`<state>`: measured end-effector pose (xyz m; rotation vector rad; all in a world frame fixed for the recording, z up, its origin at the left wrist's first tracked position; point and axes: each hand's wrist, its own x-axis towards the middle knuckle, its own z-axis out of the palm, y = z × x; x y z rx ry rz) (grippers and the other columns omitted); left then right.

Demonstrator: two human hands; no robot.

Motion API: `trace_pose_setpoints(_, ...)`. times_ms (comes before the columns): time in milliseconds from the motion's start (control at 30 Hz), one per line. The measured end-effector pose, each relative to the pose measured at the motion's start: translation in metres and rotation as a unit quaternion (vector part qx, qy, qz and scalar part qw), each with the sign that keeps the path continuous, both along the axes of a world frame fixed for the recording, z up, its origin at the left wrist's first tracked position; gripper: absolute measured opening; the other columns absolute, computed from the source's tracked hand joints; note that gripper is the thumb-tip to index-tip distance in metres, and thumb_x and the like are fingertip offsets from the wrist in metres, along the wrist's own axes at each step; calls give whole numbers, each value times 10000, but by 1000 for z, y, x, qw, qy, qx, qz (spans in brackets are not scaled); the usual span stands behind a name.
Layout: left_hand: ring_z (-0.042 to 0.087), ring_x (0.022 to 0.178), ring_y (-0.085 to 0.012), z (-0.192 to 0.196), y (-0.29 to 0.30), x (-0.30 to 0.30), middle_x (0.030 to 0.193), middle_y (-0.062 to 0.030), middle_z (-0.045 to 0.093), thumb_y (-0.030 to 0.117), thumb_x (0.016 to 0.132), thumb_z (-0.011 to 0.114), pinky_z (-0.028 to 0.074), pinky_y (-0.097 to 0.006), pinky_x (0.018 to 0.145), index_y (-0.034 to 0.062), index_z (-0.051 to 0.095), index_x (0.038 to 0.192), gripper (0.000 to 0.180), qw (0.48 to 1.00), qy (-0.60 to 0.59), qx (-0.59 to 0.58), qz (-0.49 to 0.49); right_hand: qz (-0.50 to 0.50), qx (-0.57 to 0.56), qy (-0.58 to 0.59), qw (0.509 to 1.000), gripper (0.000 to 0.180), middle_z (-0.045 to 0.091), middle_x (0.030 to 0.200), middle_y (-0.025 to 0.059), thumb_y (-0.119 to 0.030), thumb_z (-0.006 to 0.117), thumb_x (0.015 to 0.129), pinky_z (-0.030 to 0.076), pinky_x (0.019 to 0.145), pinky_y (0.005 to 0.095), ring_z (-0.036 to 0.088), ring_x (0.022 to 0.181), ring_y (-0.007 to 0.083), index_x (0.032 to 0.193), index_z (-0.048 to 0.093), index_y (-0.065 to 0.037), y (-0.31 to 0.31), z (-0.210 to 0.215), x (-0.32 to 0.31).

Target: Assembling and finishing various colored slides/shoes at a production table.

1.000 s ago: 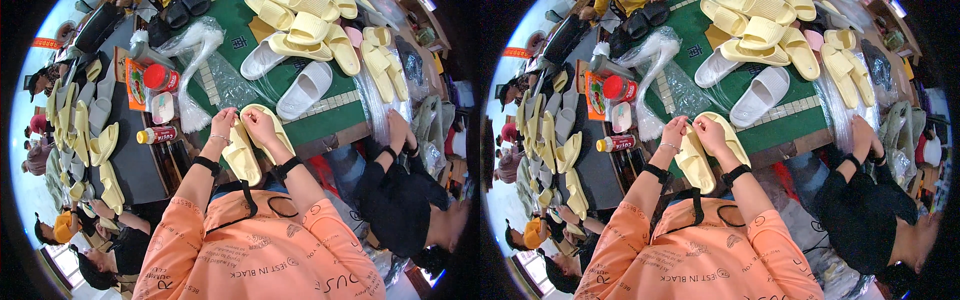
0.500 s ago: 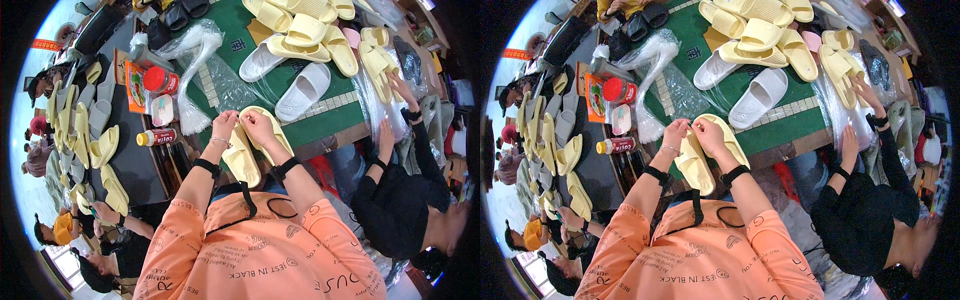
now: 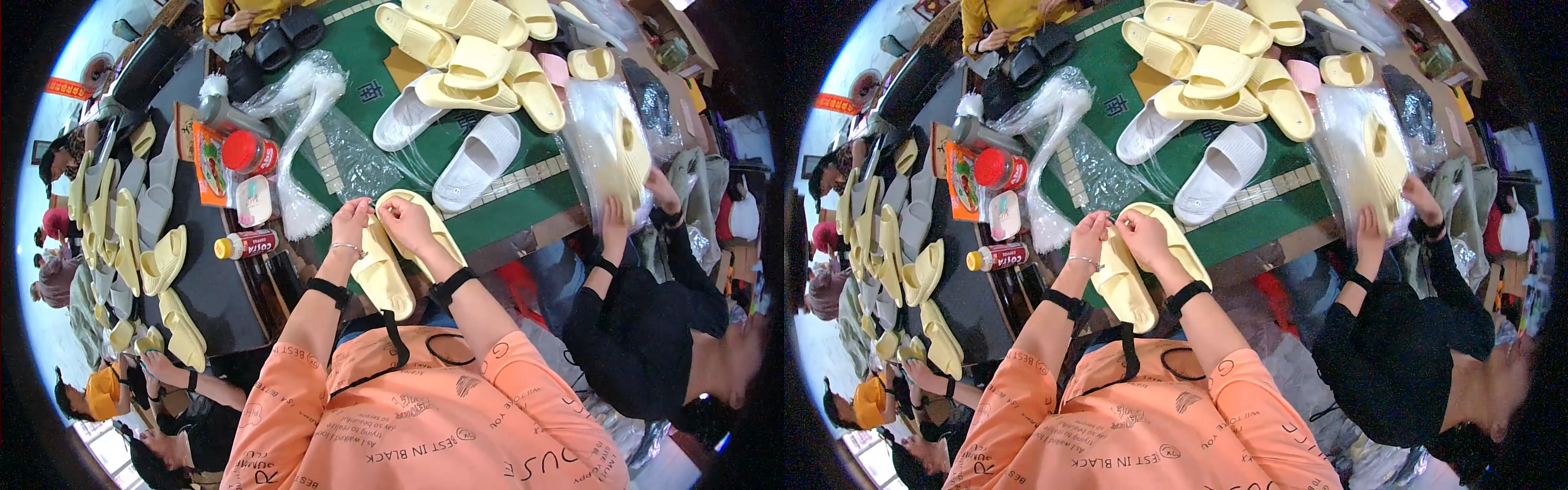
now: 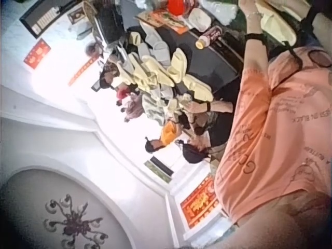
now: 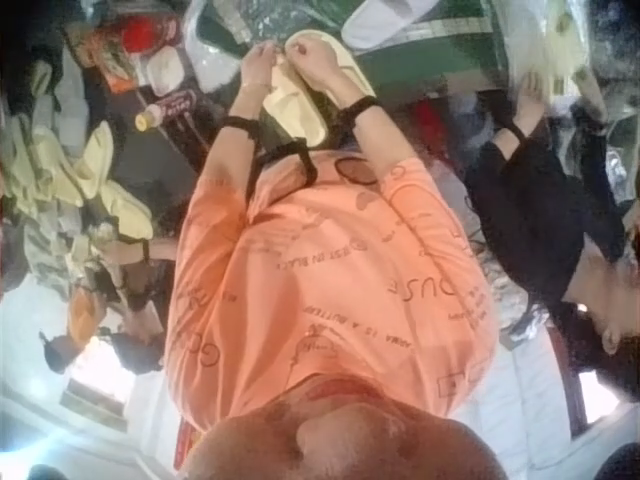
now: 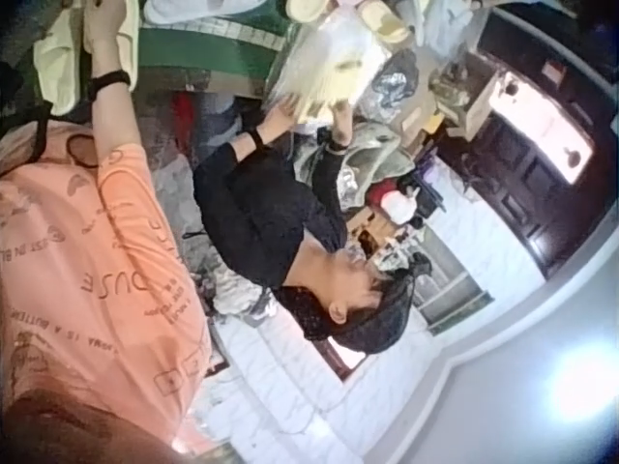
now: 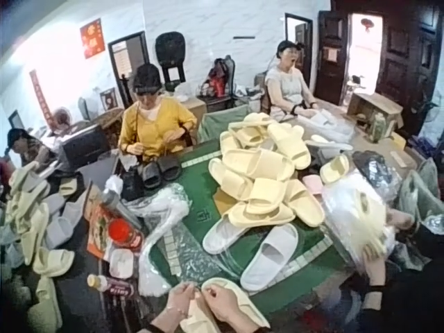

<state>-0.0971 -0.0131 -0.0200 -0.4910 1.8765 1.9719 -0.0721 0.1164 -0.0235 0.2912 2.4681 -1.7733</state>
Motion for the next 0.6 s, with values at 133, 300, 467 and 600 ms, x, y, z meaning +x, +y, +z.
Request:
trace_pose_setpoints(133,384,546,-40,2,2,0,687,17,510,144,848,480,328,-168,512,16,534,912,153,999,13,-27,-27,6,1,-4,1000,154,553,568,76,-249,545,744,398,477,324,541,518,224,764,579,-100,1,5,0)
trace_pose_setpoints(300,396,544,-32,-2,1,-2,678,22,520,132,832,495,335,-165,507,16,553,903,149,1000,16,-20,-8,-4,-12,5,1000,157,557,582,80,-242,553,741,399,479,311,539,518,208,770,579,-90,2,6,1)
trace_pose_setpoints(467,406,556,-31,-8,-3,-4,678,27,517,129,834,494,348,-164,523,18,574,903,153,999,18,25,24,-7,-30,3,1000,156,556,582,77,-241,563,734,399,483,309,541,521,206,765,582,-89,2,6,2)
trace_pose_setpoints(600,386,544,-38,0,8,-3,704,10,499,139,851,475,326,-172,497,-5,534,943,181,998,24,-45,-22,-12,-4,28,1000,158,549,555,63,-192,565,748,382,464,259,506,480,123,749,572,-34,8,4,2)
